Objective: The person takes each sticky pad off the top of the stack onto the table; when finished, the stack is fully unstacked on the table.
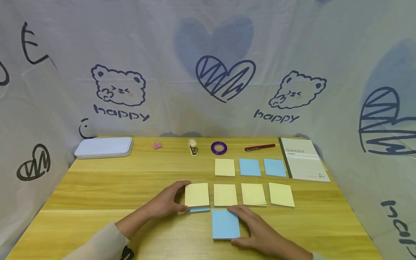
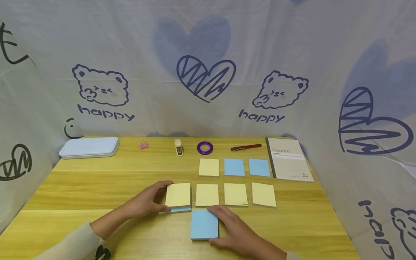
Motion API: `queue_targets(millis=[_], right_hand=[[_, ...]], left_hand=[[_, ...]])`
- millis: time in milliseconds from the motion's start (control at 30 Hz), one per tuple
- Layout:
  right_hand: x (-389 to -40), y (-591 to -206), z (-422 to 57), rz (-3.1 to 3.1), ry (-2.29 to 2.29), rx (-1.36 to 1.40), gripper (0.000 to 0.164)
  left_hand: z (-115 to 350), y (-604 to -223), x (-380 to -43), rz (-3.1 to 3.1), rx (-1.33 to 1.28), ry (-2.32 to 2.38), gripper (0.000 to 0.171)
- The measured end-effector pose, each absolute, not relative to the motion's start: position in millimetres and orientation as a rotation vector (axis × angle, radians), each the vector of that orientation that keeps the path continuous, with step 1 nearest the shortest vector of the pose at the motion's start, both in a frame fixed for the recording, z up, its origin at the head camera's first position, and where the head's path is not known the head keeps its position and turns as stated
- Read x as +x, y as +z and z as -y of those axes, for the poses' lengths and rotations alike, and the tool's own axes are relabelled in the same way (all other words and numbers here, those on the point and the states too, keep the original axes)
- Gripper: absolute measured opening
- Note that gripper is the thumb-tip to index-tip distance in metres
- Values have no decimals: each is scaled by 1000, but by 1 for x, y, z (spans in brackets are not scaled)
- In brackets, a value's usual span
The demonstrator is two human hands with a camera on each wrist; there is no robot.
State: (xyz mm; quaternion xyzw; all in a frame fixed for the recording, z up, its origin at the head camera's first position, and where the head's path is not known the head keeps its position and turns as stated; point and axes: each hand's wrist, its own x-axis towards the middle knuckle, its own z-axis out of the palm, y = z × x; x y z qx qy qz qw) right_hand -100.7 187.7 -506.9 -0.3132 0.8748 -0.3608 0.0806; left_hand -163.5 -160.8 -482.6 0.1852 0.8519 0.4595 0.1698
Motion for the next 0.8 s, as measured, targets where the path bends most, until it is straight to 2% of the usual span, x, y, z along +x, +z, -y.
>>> queue_targets(millis=[300,800], right_hand=[[-98,-522,-192,-2624,-985,-959,79],[-100,-511,-194,-2602,-955,-968,90]], left_hand=[[161,-484,-164,-2422,523,1304,87],[163,-484,-165,-2463,560,1253,96]])
